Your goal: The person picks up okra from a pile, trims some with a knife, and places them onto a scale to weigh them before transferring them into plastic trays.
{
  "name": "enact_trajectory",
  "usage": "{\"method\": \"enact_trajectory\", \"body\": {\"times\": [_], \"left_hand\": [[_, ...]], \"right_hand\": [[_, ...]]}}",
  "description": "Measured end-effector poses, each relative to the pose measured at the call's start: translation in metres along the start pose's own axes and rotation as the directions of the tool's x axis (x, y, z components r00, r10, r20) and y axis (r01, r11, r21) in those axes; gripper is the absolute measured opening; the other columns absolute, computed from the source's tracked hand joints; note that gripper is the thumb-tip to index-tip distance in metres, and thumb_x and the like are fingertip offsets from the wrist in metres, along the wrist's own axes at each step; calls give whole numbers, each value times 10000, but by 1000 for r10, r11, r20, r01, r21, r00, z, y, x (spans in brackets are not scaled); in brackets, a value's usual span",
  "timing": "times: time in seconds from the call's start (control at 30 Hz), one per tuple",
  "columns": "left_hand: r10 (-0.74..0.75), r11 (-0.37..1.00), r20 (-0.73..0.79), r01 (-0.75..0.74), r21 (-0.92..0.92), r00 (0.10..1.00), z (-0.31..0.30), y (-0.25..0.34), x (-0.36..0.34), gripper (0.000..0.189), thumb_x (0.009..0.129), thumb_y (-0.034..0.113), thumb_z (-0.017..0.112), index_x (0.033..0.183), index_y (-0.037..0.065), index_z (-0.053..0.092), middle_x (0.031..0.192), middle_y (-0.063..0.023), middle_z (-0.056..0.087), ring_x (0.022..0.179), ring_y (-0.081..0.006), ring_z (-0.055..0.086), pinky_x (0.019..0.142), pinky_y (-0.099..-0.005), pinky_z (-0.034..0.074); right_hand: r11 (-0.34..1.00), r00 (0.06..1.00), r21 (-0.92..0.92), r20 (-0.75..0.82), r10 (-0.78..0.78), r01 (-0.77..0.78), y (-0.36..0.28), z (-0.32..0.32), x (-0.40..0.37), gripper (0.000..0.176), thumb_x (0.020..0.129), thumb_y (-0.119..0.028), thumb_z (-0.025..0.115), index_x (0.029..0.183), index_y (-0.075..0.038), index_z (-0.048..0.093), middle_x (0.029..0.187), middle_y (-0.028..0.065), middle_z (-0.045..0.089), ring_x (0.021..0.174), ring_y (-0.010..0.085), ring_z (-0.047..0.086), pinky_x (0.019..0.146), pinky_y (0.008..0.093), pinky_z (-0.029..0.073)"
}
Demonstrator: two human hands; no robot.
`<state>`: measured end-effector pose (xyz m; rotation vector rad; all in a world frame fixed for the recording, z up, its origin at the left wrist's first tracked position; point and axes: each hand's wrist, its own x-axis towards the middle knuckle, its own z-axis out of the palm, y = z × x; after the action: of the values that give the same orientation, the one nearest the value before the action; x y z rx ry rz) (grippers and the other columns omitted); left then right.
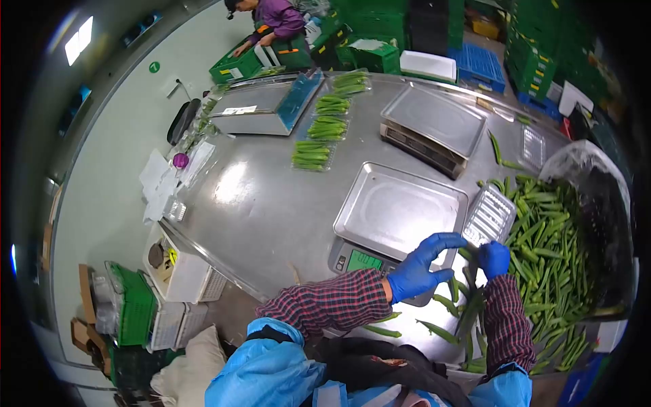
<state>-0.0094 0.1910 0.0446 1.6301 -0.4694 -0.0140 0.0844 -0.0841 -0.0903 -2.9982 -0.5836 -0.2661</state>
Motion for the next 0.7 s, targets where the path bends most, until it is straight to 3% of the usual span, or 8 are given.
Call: {"method": "enact_trajectory", "body": {"times": [0.17, 0.33, 0.43, 0.5, 0.53, 0.63, 0.67, 0.7], "left_hand": [[-71, 997, -10, 71, 18, 997, -19, -3, -7, 552, 768, 30, 668, 1282, 134, 497, 1290, -47, 466, 1210, -205, 460, 1011, -345, 380], [-130, 991, 13, 129, 36, 991, -41, -12, -16, 511, 779, 74, 665, 1264, 141, 518, 1240, -52, 522, 1166, -222, 493, 980, -363, 396], [195, 920, -19, -176, 349, 981, -58, -24, -13, 463, 808, 98, 615, 1262, 112, 522, 1208, -103, 554, 1148, -280, 495, 1006, -386, 375], [349, 747, 89, -335, 575, 933, -79, -5, -5, 405, 885, 127, 485, 1287, 76, 499, 1302, -125, 504, 1169, -322, 469, 1039, -417, 337], [429, 569, 187, -426, 704, 884, -84, 0, 2, 656, 660, 31, 633, 1298, 98, 495, 1276, -117, 507, 1191, -318, 459, 1035, -467, 334], [362, 279, 396, -504, 818, 844, -99, -7, 8, 492, 742, 27, 536, 1218, 149, 575, 1142, -61, 586, 1086, -272, 533, 1020, -463, 349], [145, 275, 453, -476, 835, 879, -108, -7, 8, 442, 750, 35, 538, 1169, 157, 603, 1004, -37, 628, 965, -229, 586, 1013, -459, 357], [178, 271, 499, -530, 804, 848, -116, -21, 8, 431, 741, 28, 561, 1148, 162, 613, 906, -25, 630, 866, -203, 599, 1009, -454, 363]], "right_hand": [[989, 991, 127, -96, 91, -79, 13, 19, 1, 85, 617, -138, 676, 664, -77, 640, 659, 119, 580, 628, 308, 586, 579, 420, 430], [871, 959, 417, 3, 285, -260, 18, 3, -1, 142, 698, -127, 732, 769, -28, 659, 731, 116, 613, 684, 244, 618, 682, 328, 477], [752, 890, 645, -254, 379, -136, 4, -29, 4, 103, 729, -80, 711, 782, -14, 653, 750, 92, 612, 689, 213, 596, 685, 314, 471], [771, 915, 635, -285, 285, -43, -26, -40, 2, 84, 736, -67, 699, 781, -22, 644, 742, 88, 588, 720, 237, 567, 673, 341, 444], [837, 913, 492, -408, -19, 237, -48, -63, 4, 84, 720, -75, 705, 765, -46, 641, 709, 96, 558, 681, 256, 538, 627, 354, 417], [853, 897, 299, -256, -359, 427, -111, -58, 13, 130, 628, -188, 675, 716, -118, 611, 689, 71, 543, 661, 284, 519, 624, 395, 403], [797, 811, 263, -410, -418, 544, -126, -61, 16, 109, 636, -210, 653, 711, -147, 604, 707, 50, 546, 691, 265, 536, 648, 398, 411], [775, 815, 351, -468, -341, 525, -139, -51, 18, 109, 653, -223, 655, 710, -150, 598, 716, 38, 545, 715, 243, 551, 658, 384, 413]]}}
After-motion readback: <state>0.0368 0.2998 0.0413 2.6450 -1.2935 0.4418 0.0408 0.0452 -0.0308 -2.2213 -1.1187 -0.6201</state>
